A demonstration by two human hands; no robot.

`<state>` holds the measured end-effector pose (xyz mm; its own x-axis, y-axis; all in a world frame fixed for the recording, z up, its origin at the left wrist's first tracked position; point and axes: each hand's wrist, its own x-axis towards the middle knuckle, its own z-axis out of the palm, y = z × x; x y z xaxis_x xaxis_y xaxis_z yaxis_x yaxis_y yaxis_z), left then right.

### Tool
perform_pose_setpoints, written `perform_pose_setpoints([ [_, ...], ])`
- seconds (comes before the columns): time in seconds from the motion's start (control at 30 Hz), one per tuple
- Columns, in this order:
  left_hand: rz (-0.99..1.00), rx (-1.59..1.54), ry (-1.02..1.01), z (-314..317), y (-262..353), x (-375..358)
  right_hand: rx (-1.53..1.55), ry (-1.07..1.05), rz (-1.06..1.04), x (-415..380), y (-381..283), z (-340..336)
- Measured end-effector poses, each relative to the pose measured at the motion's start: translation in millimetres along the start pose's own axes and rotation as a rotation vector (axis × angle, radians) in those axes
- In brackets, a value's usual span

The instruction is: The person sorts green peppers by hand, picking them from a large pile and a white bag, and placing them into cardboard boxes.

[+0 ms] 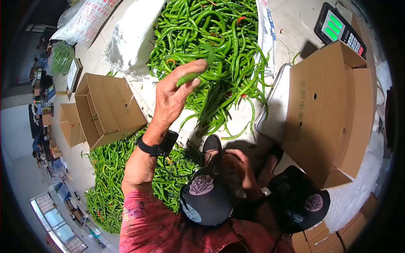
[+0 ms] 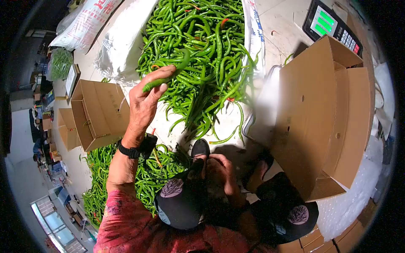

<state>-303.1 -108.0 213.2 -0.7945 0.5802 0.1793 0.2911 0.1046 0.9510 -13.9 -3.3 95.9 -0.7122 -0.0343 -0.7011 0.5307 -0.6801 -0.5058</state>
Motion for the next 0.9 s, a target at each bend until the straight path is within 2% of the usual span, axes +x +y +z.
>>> perform_pose_setpoints([
  [0.1,0.105,0.013,-0.031,-7,9,-10,-0.130,0.035,-0.016,3,10,-1],
  [0.23,0.014,-0.104,-0.011,-17,18,-27,-0.154,0.078,0.019,7,21,1],
  [0.3,-0.084,-0.339,-0.019,-21,21,-37,-0.187,0.076,0.015,9,24,1],
  [0.43,-0.212,-0.607,-0.007,-20,30,-55,-0.269,0.044,-0.034,16,37,-6],
  [0.5,-0.200,-0.676,-0.004,-19,23,-62,-0.275,0.023,-0.074,13,36,-7],
  [0.57,-0.277,-0.809,0.026,-20,16,-68,-0.344,0.036,-0.058,14,34,-6],
  [0.7,-0.354,-1.046,0.028,-15,-11,-88,-0.259,-0.015,-0.120,11,31,-4],
  [0.77,-0.410,-1.035,-0.033,-7,-28,-108,-0.267,-0.007,-0.066,7,15,4],
  [0.83,-0.535,-0.937,-0.026,13,-39,-138,-0.009,-0.079,-0.170,5,3,9],
  [0.87,-0.604,-0.911,-0.066,22,-45,-152,-0.293,-0.136,-0.470,3,-8,13],
  [0.9,-0.672,-0.884,-0.106,31,-51,-166,-0.864,-0.129,-0.750,5,-16,5],
])
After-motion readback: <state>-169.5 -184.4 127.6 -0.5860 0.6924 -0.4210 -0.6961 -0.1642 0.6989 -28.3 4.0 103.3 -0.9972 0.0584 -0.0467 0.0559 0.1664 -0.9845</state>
